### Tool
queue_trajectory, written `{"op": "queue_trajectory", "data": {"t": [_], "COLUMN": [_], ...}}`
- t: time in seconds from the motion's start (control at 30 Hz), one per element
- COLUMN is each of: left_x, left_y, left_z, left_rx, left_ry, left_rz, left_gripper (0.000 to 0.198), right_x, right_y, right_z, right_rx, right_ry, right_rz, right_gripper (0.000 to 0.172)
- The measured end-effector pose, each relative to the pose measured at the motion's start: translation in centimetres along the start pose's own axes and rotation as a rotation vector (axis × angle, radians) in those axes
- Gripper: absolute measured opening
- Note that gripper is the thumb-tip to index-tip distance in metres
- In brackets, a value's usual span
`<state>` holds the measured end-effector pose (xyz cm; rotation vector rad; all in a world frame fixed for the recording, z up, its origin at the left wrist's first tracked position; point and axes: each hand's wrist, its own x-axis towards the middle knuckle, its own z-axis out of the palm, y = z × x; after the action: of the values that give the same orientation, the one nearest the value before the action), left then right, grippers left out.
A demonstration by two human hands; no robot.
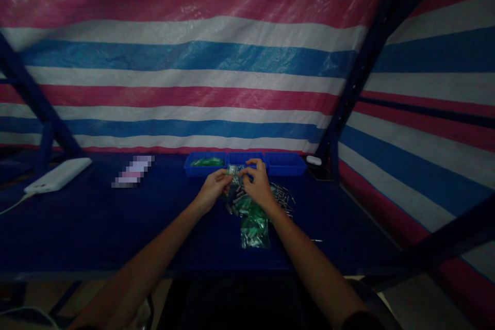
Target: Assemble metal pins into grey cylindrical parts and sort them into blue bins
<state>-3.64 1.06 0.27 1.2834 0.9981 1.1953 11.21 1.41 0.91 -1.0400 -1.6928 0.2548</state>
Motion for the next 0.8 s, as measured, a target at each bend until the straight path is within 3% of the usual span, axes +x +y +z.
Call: {"op": "queue_trajectory", "data": {"t": [0.13, 0.2, 0.27, 0.33, 0.47, 0.6, 0.67, 0.73, 0.8], "left_x": [0.0, -0.2, -0.4, -0.6, -0.3, 0.2, 0.5, 1.1, 2.1], "left_y": [-0.3, -0.1, 0.1, 0.2, -0.2, -0.3, 0.2, 1.1, 2.3], "left_z": [-0.3, -0.3, -0.3, -0.2, 0.0, -0.3, -0.9, -2.0, -3.7], "left_rx": [0.394, 0.574, 0.668, 0.702, 0.547, 0.168, 0.101, 0.116, 0.159], "left_ry": [0.092, 0.118, 0.098, 0.069, 0.103, 0.059, 0.036, 0.102, 0.294], "left_rz": [0.337, 0.493, 0.594, 0.636, 0.519, 0.306, 0.238, 0.241, 0.309], "left_gripper": [0.019, 0.016, 0.020, 0.021, 0.020, 0.041, 0.047, 0.049, 0.046], "right_x": [0.2, 0.4, 0.5, 0.5, 0.3, 0.2, 0.1, 0.2, 0.2], "right_y": [0.1, 0.1, 0.0, 0.1, 0.4, 0.3, 0.1, -0.2, -0.3], "right_z": [0.0, -0.1, -0.2, -0.2, 0.0, 0.2, 0.2, 0.2, 0.0], "right_rx": [0.036, 0.137, 0.193, 0.177, 0.126, 0.220, 0.267, 0.263, 0.224], "right_ry": [-0.062, -0.124, -0.160, -0.145, -0.092, -0.246, -0.312, -0.315, -0.291], "right_rz": [0.158, 0.231, 0.297, 0.318, 0.199, 0.198, 0.235, 0.265, 0.274], "right_gripper": [0.013, 0.026, 0.035, 0.032, 0.021, 0.021, 0.021, 0.022, 0.023]}}
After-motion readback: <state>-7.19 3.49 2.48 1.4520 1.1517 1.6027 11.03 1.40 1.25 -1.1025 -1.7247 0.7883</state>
